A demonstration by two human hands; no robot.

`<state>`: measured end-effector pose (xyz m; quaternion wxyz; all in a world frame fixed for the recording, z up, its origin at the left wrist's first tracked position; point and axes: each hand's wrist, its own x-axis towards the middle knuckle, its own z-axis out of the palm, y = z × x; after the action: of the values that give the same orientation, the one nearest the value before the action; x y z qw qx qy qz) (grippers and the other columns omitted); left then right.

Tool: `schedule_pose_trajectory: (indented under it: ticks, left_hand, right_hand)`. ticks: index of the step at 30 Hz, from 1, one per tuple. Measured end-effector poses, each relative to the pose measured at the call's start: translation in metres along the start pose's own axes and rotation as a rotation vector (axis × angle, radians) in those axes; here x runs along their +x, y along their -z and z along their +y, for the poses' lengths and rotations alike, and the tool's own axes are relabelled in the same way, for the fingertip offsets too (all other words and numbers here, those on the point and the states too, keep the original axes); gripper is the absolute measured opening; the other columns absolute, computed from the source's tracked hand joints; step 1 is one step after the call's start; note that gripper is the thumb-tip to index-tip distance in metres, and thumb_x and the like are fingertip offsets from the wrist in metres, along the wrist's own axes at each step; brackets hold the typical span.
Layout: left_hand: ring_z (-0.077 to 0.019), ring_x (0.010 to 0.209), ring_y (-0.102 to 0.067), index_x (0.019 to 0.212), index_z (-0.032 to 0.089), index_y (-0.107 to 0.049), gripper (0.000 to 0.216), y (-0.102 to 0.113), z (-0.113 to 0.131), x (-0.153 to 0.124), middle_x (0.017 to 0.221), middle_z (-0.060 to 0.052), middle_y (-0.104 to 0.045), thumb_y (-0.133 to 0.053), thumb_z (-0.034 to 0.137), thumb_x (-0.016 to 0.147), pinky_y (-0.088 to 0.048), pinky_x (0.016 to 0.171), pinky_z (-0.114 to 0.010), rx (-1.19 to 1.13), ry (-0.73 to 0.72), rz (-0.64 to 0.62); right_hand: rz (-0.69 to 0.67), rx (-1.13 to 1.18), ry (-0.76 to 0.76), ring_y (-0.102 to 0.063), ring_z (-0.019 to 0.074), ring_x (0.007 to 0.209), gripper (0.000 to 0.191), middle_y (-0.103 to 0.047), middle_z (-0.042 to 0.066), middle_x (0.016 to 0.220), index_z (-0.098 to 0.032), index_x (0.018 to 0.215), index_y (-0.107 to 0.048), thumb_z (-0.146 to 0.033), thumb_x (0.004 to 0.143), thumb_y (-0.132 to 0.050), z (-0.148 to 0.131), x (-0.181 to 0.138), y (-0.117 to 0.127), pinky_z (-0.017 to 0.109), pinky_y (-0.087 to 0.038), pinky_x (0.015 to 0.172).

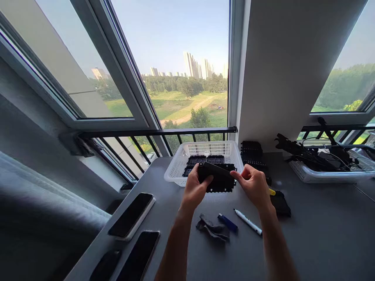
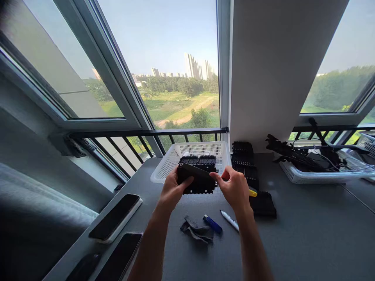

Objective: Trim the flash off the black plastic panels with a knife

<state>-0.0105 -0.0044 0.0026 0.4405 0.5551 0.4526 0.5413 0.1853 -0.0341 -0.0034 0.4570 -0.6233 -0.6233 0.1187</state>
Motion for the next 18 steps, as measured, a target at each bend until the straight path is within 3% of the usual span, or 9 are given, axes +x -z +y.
schedule_pose_trajectory:
  ticks: [6,14,18]
  left_hand:
    - [-0.022,0.094,-0.062,0.099,0.017,-0.059,0.038,0.009,-0.003,0.005,0.094,-0.003,-0.068,-0.073,0.025,0.064,-0.046,0.088,-0.033,-0.033,-0.008,0.035]
    - [-0.0197,0.085,-0.061,0.09,0.017,-0.059,0.026,-0.005,-0.004,-0.002,0.087,-0.002,-0.067,-0.07,0.024,0.068,-0.047,0.08,-0.031,0.011,-0.009,-0.025]
    - [-0.0206,0.09,-0.061,0.097,0.017,-0.06,0.035,0.002,-0.001,0.001,0.092,-0.003,-0.068,-0.072,0.023,0.065,-0.046,0.086,-0.032,-0.027,0.01,0.011]
  right_hand:
    - [0.059,0.017,-0.037,-0.039,0.011,0.049,0.055,-0.046,-0.004,0.051,-0.021,0.059,-0.043,-0.071,0.077,-0.056,0.015,0.004,0.01,0.023,-0.029,0.05]
    - [-0.038,-0.036,0.022,-0.041,0.0109,0.048,0.053,-0.049,-0.004,0.051,-0.021,0.059,-0.045,-0.069,0.079,-0.055,-0.008,-0.004,-0.004,0.024,-0.027,0.051]
    - [0.002,-0.011,-0.023,-0.041,0.0112,0.049,0.054,-0.049,-0.004,0.052,-0.021,0.059,-0.043,-0.069,0.078,-0.056,0.007,0.002,0.004,0.024,-0.028,0.051]
